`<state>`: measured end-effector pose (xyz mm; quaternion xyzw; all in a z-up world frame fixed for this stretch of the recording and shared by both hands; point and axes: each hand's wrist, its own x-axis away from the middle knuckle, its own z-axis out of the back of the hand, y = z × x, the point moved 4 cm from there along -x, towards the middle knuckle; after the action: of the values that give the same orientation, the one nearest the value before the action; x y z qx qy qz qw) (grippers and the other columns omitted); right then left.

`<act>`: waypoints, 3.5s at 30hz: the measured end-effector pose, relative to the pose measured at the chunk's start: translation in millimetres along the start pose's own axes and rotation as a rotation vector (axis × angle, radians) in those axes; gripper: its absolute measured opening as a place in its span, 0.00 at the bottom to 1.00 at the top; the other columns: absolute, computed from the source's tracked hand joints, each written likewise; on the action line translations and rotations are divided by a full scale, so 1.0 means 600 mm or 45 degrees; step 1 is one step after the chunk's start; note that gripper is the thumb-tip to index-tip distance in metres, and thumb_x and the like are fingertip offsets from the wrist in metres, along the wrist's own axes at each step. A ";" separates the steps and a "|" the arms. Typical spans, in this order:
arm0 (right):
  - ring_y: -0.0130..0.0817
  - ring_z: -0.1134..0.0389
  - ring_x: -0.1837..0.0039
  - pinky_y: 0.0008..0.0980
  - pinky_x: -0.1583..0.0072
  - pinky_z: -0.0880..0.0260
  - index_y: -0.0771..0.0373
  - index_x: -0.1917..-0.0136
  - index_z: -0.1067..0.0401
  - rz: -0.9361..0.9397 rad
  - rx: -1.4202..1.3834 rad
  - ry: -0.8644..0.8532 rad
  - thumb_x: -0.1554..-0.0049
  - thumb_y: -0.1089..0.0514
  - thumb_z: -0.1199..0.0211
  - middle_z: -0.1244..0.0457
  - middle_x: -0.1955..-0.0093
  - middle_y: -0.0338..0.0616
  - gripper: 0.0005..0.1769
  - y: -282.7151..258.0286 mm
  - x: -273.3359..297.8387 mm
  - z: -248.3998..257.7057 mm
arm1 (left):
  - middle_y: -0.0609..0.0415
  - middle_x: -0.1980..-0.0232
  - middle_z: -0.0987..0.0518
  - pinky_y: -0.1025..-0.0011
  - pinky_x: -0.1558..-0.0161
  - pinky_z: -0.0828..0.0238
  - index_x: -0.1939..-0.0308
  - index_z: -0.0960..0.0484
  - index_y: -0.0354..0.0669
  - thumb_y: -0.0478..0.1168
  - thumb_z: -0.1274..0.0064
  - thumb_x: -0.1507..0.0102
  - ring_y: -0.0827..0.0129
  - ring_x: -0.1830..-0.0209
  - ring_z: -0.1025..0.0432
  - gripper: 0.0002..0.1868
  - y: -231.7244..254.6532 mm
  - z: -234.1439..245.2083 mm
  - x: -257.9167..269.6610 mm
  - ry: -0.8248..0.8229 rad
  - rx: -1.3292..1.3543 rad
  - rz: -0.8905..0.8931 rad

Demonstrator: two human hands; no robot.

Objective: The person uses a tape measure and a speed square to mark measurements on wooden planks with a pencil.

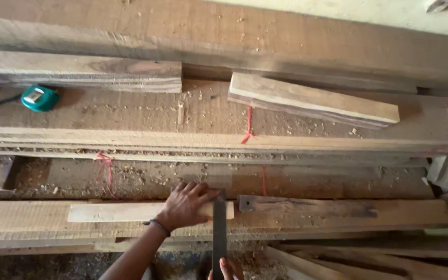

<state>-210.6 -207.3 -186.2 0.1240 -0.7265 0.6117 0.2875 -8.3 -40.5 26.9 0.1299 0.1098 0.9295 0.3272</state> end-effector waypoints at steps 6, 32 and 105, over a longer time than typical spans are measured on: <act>0.38 0.33 0.75 0.38 0.70 0.31 0.69 0.55 0.27 -0.044 -0.025 0.042 0.39 0.44 0.43 0.36 0.75 0.48 0.23 0.014 0.047 0.027 | 0.57 0.34 0.28 0.51 0.35 0.37 0.27 0.33 0.71 0.65 0.36 0.48 0.57 0.33 0.33 0.45 -0.003 -0.013 0.015 0.118 0.200 0.095; 0.36 0.32 0.74 0.35 0.67 0.28 0.73 0.52 0.25 0.322 0.072 0.184 0.42 0.39 0.37 0.36 0.73 0.49 0.30 -0.014 0.065 0.029 | 0.53 0.31 0.31 0.45 0.35 0.44 0.30 0.31 0.67 0.67 0.33 0.52 0.52 0.33 0.36 0.48 -0.016 -0.022 0.018 0.169 0.139 0.007; 0.42 0.34 0.77 0.40 0.73 0.34 0.67 0.57 0.31 -0.231 -0.074 -0.183 0.39 0.38 0.47 0.36 0.76 0.52 0.28 -0.061 0.098 0.027 | 0.54 0.32 0.31 0.49 0.38 0.38 0.31 0.28 0.64 0.62 0.32 0.51 0.53 0.35 0.35 0.45 -0.013 -0.031 0.020 0.202 0.127 0.010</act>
<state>-242.6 -220.6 -124.5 0.2244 -0.7483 0.5514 0.2926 -18.6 -29.1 9.3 0.0723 0.1811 0.9315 0.3070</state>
